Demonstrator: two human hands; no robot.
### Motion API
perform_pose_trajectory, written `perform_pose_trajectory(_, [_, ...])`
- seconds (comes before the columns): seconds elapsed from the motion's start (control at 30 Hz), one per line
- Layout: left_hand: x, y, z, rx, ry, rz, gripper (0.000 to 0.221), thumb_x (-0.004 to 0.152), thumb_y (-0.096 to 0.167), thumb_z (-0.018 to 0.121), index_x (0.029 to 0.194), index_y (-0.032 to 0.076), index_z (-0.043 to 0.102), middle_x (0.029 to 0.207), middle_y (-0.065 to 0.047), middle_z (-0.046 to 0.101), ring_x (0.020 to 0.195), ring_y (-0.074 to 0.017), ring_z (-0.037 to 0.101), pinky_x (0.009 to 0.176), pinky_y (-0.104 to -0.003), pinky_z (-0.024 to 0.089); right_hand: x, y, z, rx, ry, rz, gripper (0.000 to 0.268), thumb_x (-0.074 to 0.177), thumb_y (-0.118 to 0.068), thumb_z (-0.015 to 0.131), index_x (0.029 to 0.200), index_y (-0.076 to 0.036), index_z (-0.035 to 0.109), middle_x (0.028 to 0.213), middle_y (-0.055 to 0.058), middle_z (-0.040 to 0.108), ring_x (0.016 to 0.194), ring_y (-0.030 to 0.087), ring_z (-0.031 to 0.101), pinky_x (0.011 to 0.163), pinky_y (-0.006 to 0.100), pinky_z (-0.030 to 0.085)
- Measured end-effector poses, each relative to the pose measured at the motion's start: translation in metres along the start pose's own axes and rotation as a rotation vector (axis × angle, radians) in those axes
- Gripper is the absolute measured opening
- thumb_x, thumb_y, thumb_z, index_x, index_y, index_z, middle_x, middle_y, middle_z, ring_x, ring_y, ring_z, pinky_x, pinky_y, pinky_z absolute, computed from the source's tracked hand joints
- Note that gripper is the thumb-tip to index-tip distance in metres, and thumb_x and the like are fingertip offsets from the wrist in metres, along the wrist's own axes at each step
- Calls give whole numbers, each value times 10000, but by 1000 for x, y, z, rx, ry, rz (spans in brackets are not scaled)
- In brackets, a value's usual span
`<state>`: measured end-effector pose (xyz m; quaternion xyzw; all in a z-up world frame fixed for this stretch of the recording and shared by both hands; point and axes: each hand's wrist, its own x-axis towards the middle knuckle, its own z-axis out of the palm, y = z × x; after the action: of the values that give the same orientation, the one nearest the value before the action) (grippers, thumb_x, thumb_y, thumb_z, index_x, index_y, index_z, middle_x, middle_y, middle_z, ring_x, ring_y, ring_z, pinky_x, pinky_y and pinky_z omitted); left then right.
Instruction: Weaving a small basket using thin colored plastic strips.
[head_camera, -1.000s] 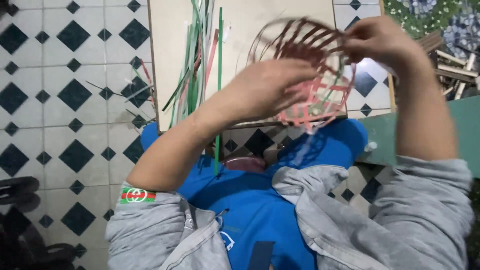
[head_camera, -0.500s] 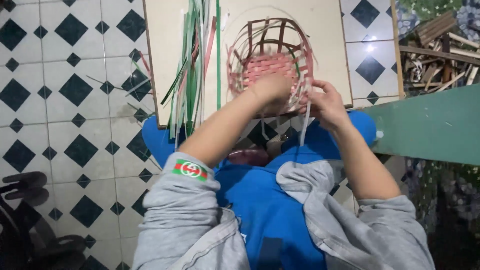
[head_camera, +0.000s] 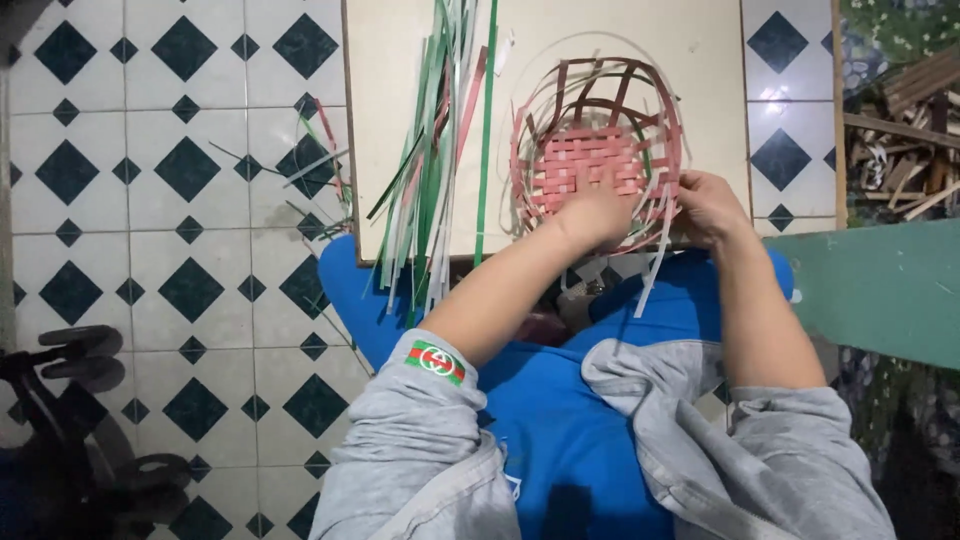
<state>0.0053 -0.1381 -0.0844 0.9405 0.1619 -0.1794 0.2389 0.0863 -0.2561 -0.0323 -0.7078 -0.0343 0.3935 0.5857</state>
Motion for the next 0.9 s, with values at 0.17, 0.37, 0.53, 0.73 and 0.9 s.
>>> perform_pose_trajectory(0.17, [6, 8, 20, -5, -28, -16, 416, 919, 390, 484, 1323, 363, 578, 1458, -193, 363, 1349, -576, 232, 783, -807, 376, -6, 12, -4, 64, 58, 4, 240, 868, -233, 802, 962, -57, 670, 648, 70, 571, 522, 225, 637, 454, 412, 578])
perform_pose_trajectory(0.37, [14, 21, 44, -5, -50, -41, 443, 893, 362, 547, 1328, 297, 596, 1396, -234, 392, 1289, -592, 306, 783, -866, 277, 5, 25, -11, 138, 3, 45, 231, 843, -222, 805, 910, -54, 661, 701, 67, 601, 616, 251, 666, 541, 431, 587])
perform_pose_trajectory(0.53, [2, 23, 14, 33, -58, -26, 365, 872, 296, 575, 1205, 219, 704, 1411, -295, 382, 1342, -558, 287, 737, -857, 255, 14, 32, -14, 109, -48, 45, 199, 805, -186, 803, 871, -68, 657, 719, 45, 625, 615, 213, 660, 547, 388, 585])
perform_pose_trajectory(0.73, [-19, 27, 2, 20, 89, 28, 261, 835, 236, 616, 954, 56, 763, 1075, -410, 575, 1155, -612, 488, 643, -817, 347, 8, 20, -6, 167, -64, -64, 167, 825, -121, 789, 937, -64, 677, 769, 92, 650, 646, 223, 670, 570, 378, 585])
perform_pose_trajectory(0.9, [-9, 22, 8, 8, 61, 3, 257, 846, 240, 602, 952, 69, 761, 1071, -404, 582, 1126, -624, 498, 617, -822, 344, -4, 18, -11, 234, -77, -84, 108, 881, -110, 735, 957, -52, 686, 802, 112, 664, 669, 215, 668, 614, 364, 587])
